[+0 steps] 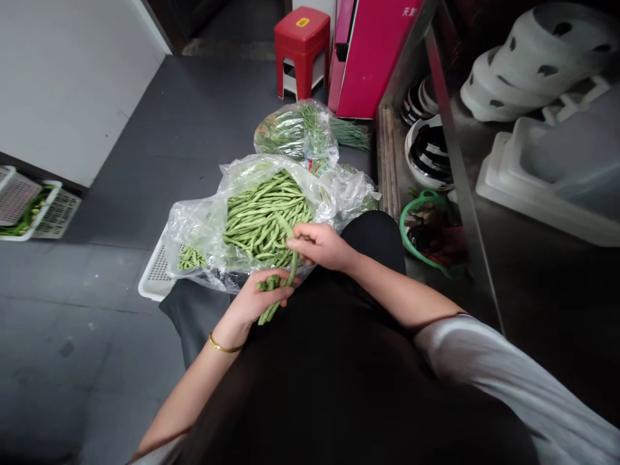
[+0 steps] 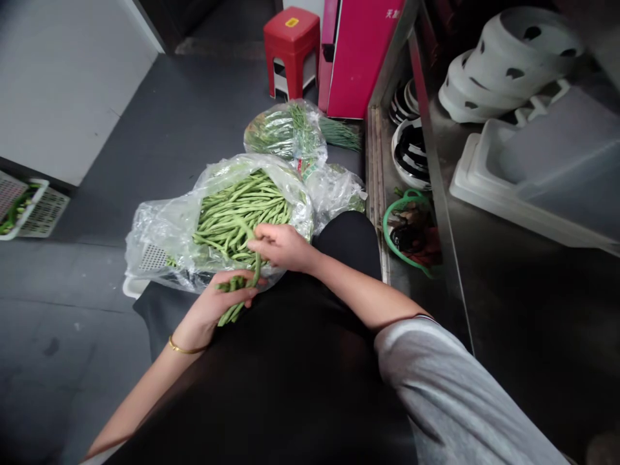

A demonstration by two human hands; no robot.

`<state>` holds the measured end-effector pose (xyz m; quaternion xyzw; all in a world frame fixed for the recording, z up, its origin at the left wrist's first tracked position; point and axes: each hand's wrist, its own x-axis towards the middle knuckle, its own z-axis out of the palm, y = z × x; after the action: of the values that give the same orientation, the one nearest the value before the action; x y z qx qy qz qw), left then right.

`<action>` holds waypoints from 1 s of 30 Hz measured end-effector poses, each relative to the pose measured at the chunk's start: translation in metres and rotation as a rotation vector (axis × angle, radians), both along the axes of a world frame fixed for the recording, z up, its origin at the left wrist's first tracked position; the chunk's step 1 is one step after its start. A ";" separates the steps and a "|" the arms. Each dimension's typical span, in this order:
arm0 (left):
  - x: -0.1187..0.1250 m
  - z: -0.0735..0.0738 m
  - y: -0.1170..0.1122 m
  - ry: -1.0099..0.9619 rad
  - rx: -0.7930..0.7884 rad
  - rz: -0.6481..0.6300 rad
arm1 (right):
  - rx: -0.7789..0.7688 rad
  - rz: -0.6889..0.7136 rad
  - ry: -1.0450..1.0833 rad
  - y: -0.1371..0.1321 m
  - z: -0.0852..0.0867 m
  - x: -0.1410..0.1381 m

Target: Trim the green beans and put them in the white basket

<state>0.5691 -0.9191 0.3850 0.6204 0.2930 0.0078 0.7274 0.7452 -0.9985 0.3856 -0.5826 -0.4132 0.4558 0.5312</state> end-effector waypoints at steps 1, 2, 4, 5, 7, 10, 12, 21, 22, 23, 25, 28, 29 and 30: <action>-0.001 0.004 0.000 -0.075 -0.031 0.063 | -0.011 -0.037 0.117 -0.002 -0.004 -0.003; -0.001 0.009 0.002 -0.188 -0.072 0.152 | -0.018 -0.060 0.245 -0.003 -0.008 -0.008; 0.002 0.015 0.008 -0.443 -0.183 0.369 | -0.001 -0.071 0.447 -0.006 -0.016 -0.018; 0.004 0.016 0.013 -0.523 -0.232 0.468 | 0.013 -0.060 0.497 -0.007 -0.019 -0.024; 0.008 0.014 0.021 -0.507 -0.257 0.582 | 0.010 0.006 0.499 -0.007 -0.021 -0.032; 0.012 0.003 0.024 -0.281 -0.168 0.538 | -0.061 0.108 0.377 -0.003 -0.021 -0.039; 0.012 -0.004 0.020 -0.193 -0.135 0.460 | -0.100 0.122 0.308 0.000 -0.022 -0.041; 0.004 -0.002 0.015 -0.017 -0.022 0.253 | -0.103 0.264 -0.387 -0.009 -0.006 -0.018; 0.004 -0.002 0.016 0.001 0.023 0.204 | -0.090 0.204 -0.508 -0.008 0.000 -0.010; 0.005 -0.002 0.016 0.013 0.070 0.150 | -0.081 0.159 -0.595 -0.007 0.006 -0.002; 0.006 -0.002 0.016 0.012 0.159 0.051 | -0.052 0.222 -0.668 -0.003 0.013 0.008; 0.008 -0.002 0.014 -0.010 0.249 -0.036 | 0.019 0.504 -0.565 0.004 0.010 0.012; 0.008 -0.001 0.014 -0.013 0.266 -0.044 | 0.010 0.574 -0.469 0.006 0.006 0.011; 0.007 0.000 0.013 -0.014 0.277 -0.048 | -0.024 0.621 -0.359 0.007 0.001 0.010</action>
<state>0.5761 -0.9060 0.3845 0.7215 0.2692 0.0352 0.6369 0.7554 -0.9919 0.3870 -0.5061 -0.6519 0.4907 0.2793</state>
